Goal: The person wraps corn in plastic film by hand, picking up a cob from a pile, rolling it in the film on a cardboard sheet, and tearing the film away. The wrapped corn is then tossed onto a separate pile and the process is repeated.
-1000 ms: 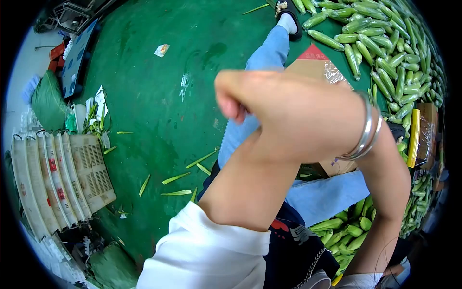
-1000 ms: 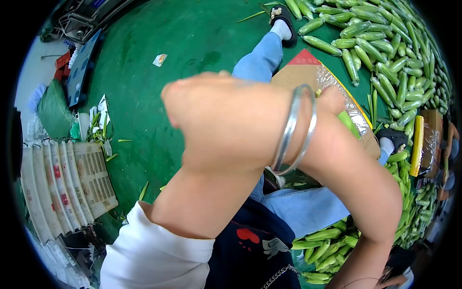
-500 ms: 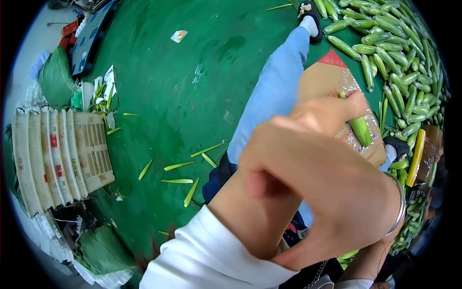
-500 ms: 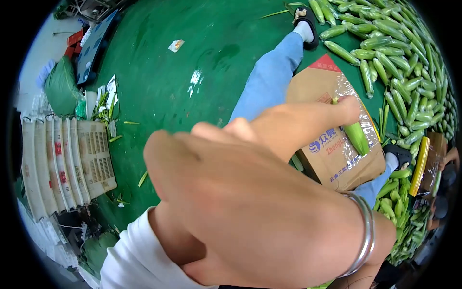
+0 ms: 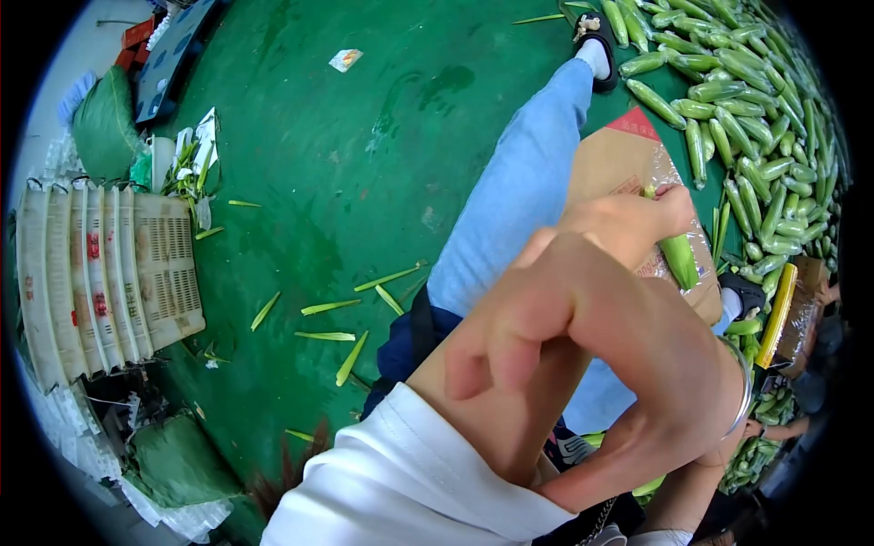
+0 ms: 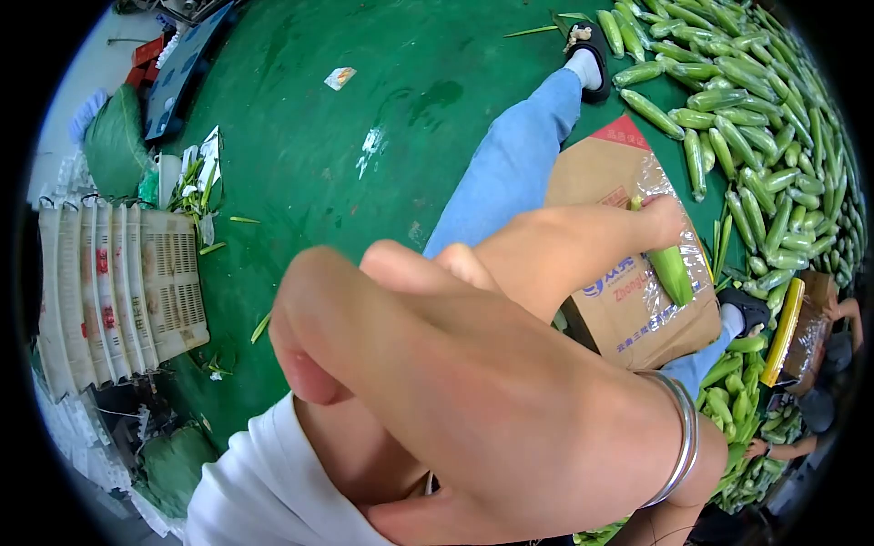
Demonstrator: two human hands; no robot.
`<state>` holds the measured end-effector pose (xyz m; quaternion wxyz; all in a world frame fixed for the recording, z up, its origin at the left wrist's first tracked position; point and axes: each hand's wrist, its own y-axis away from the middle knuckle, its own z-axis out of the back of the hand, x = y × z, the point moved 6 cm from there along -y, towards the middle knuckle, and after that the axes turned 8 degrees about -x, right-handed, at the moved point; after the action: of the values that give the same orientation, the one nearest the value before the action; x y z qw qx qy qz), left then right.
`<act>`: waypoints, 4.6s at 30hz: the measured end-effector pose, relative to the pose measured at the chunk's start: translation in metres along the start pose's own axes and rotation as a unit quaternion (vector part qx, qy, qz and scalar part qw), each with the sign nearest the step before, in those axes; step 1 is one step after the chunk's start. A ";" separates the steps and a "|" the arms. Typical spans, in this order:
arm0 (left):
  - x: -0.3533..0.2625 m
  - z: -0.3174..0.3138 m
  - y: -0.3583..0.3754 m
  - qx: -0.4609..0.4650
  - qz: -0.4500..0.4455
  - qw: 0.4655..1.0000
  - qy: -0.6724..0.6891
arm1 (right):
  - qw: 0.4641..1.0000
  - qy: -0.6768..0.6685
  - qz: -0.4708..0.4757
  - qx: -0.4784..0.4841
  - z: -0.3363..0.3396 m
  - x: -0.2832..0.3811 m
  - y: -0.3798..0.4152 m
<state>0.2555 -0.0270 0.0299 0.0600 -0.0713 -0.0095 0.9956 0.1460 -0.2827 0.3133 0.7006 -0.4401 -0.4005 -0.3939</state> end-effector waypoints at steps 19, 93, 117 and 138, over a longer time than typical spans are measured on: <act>0.145 -0.047 0.100 -0.054 0.299 0.745 0.594 | 0.683 0.276 -0.406 -0.541 0.044 -0.146 0.263; -0.065 0.084 0.140 0.171 -0.034 0.849 0.499 | 0.185 -0.321 -0.104 -0.923 -0.094 -0.185 0.425; 0.185 0.022 -0.349 -0.237 0.140 0.656 0.703 | 0.064 0.344 -0.769 -0.534 0.090 -0.074 0.884; 0.153 0.010 0.110 -0.074 0.349 0.625 0.694 | 0.668 0.435 -0.379 -0.470 0.086 -0.266 0.329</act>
<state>0.0905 -0.1176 0.0156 -0.3082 -0.7435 -0.0134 0.5933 0.3270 -0.0495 -0.0021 0.2856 -0.3003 0.0557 -0.9084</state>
